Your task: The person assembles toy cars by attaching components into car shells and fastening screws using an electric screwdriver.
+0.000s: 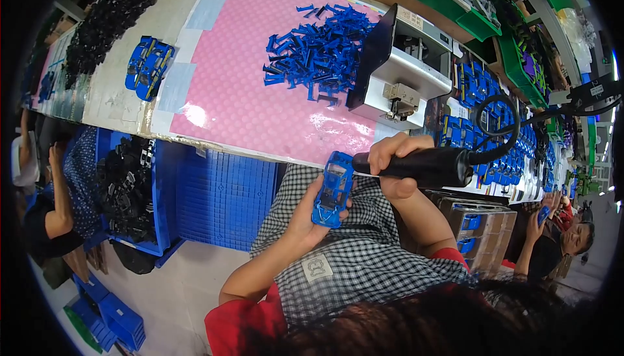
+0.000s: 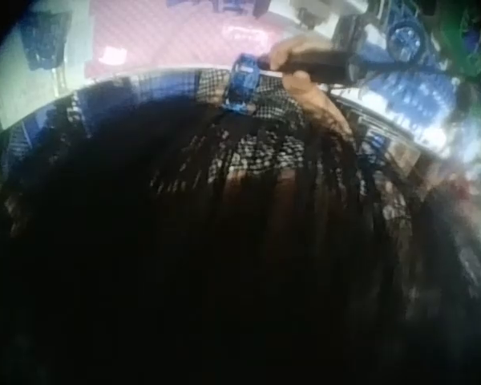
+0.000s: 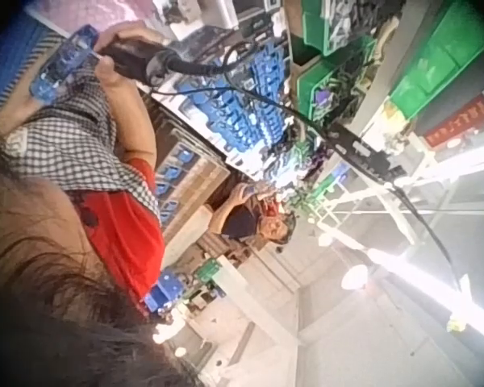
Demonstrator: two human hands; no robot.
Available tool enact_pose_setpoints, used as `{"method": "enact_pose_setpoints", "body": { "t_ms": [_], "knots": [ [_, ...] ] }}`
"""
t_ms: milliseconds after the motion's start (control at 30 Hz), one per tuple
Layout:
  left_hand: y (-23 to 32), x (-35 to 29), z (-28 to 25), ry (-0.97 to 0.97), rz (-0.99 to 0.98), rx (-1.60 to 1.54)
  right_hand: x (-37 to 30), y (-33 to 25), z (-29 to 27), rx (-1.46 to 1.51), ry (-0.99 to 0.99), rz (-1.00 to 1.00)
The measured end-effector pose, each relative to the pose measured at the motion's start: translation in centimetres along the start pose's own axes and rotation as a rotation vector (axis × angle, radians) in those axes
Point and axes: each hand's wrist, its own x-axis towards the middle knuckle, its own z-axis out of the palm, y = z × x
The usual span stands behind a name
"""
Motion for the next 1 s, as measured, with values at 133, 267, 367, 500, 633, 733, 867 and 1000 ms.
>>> {"method": "enact_pose_setpoints", "body": {
  "t_ms": [133,267,367,500,633,733,867,1000],
  "knots": [
    [0.3,0.2,-0.3,0.026,-0.004,-0.024,0.3,0.4,0.1,-0.031,-0.192,0.049],
    [0.3,0.0,-0.2,0.011,0.015,-0.021,3.4,1.3,-0.9,0.103,-0.658,-0.120],
    [0.4,0.4,-0.6,0.026,0.007,-0.031,3.7,0.9,-1.0,0.111,-0.655,-0.028],
    [0.3,0.7,-0.7,-0.032,0.015,-0.081,1.9,0.1,-0.6,0.113,-0.432,-0.004],
    [0.4,-0.5,-1.2,0.013,0.031,0.129,1.0,0.4,-0.7,0.172,0.097,0.001],
    [2.6,-3.5,0.3,0.108,0.180,0.633,0.3,-1.6,-2.9,0.431,0.223,-0.104],
    [10.7,-3.6,0.2,0.337,1.087,1.514,-2.1,-1.1,-6.0,0.161,0.286,-0.163],
    [23.6,-1.0,0.3,0.728,1.621,2.181,-2.6,-1.0,-5.8,-0.017,0.341,-0.213]
  ]
}}
